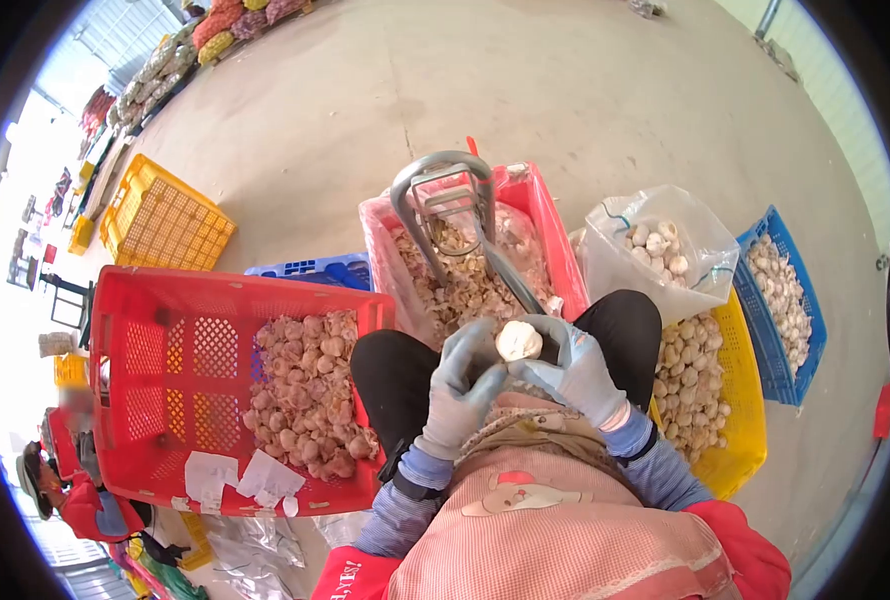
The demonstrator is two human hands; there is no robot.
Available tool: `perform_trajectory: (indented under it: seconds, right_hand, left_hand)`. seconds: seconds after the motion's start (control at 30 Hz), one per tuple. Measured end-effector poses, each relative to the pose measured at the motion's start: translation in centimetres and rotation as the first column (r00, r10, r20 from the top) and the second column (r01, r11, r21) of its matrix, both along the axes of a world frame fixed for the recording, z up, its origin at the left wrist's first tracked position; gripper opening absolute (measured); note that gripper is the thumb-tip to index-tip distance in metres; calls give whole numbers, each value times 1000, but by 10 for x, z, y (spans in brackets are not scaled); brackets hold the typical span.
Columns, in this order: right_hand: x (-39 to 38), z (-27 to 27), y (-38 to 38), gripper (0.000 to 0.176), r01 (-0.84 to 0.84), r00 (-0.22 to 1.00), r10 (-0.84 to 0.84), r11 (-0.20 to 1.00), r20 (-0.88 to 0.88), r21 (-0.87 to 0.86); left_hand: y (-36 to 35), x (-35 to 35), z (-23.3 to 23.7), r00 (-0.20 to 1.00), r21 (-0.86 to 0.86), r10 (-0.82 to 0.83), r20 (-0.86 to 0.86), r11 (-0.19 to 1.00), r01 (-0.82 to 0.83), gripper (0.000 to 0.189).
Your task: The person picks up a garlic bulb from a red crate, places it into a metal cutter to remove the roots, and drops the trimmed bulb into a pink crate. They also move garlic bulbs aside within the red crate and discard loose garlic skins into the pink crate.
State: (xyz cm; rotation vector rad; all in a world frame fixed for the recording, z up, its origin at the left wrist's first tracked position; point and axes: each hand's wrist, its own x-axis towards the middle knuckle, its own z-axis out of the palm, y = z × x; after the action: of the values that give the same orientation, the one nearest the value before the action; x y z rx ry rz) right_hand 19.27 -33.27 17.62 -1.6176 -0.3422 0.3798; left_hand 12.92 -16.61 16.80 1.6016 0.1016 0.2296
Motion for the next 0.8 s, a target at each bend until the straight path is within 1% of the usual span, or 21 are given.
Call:
perform_trajectory:
  seconds: [0.03,0.07,0.1,0.13,0.17,0.2,0.23,0.27,0.3,0.33,0.37,0.47,0.5,0.57,0.6,0.63,0.67,0.7,0.73,0.77,0.8]
  right_hand:
    - [-1,6,-6,58,29,963,36,972,266,-235]
    - [-3,12,-7,57,22,933,85,957,351,-289]
    - [-3,16,-8,57,19,892,138,939,431,-342]
    - [-4,19,-8,57,22,841,197,918,503,-396]
    - [-7,20,-8,58,31,841,179,927,511,-374]
    - [-8,19,-9,59,-9,883,154,950,444,-311]
    - [-8,19,-10,59,-42,917,133,969,375,-242]
    - [-8,18,-11,59,-68,946,117,983,303,-170]
    - [-10,16,-11,58,-101,989,104,994,105,-34]
    - [-11,15,-11,57,-105,989,115,989,-96,107]
    - [-13,14,-10,56,-78,945,150,966,-290,245]
    - [-16,6,-8,54,-27,988,50,987,-144,158]
    - [-16,9,-9,52,-2,1000,2,1000,20,-24]
    - [-11,18,-9,50,131,933,3,928,361,-348]
    - [-8,16,-7,50,132,890,48,925,454,-356]
    - [-7,13,-6,50,134,837,92,921,539,-365]
    - [-6,11,-4,50,135,775,137,918,616,-374]
    - [-11,15,-2,52,72,791,196,911,580,-406]
    - [-8,14,-1,54,37,822,153,947,549,-319]
    - [-1,13,0,56,5,849,115,974,517,-226]
    - [7,12,1,57,-24,873,84,991,481,-128]
  left_hand:
    - [0,-4,7,986,-274,-48,-163,962,2,53]
    - [-1,-7,14,943,-524,-135,-304,851,-47,51]
    - [-3,-6,3,956,-507,-157,-249,862,10,48]
    - [-3,-6,-2,949,-531,-169,-267,847,1,48]
    - [-3,-5,-5,941,-556,-181,-287,831,-10,47]
    - [-3,-5,-5,932,-580,-193,-306,814,-22,47]
    - [-7,-6,-3,943,-593,-163,-291,804,-44,36]
    - [-7,-7,-12,957,-712,-199,-210,702,-10,31]
    - [-6,-10,-27,967,-813,-220,-126,582,27,27]
    - [-5,-12,-39,973,-890,-227,-39,450,70,24]
    - [-13,-10,-38,981,-932,-193,-1,357,69,22]
    - [-19,-4,-34,918,-739,-19,-397,599,-308,22]
    - [-15,-6,-40,887,-636,-49,-460,714,-291,33]
    - [-9,-9,-30,873,-803,-241,-424,545,-240,47]
    - [-7,-9,-23,859,-868,-334,-388,446,-218,55]
    - [-8,-10,-23,874,-911,-408,-264,404,-86,72]
    - [-10,-10,-21,905,-905,-377,-198,425,-21,71]
    - [-12,-8,-18,932,-893,-341,-126,448,44,70]
    - [-11,-6,-16,951,-873,-305,-50,476,107,69]
    - [-6,-6,-19,964,-911,-260,-60,410,54,68]
    - [-1,-7,-21,972,-895,-224,-78,445,30,68]
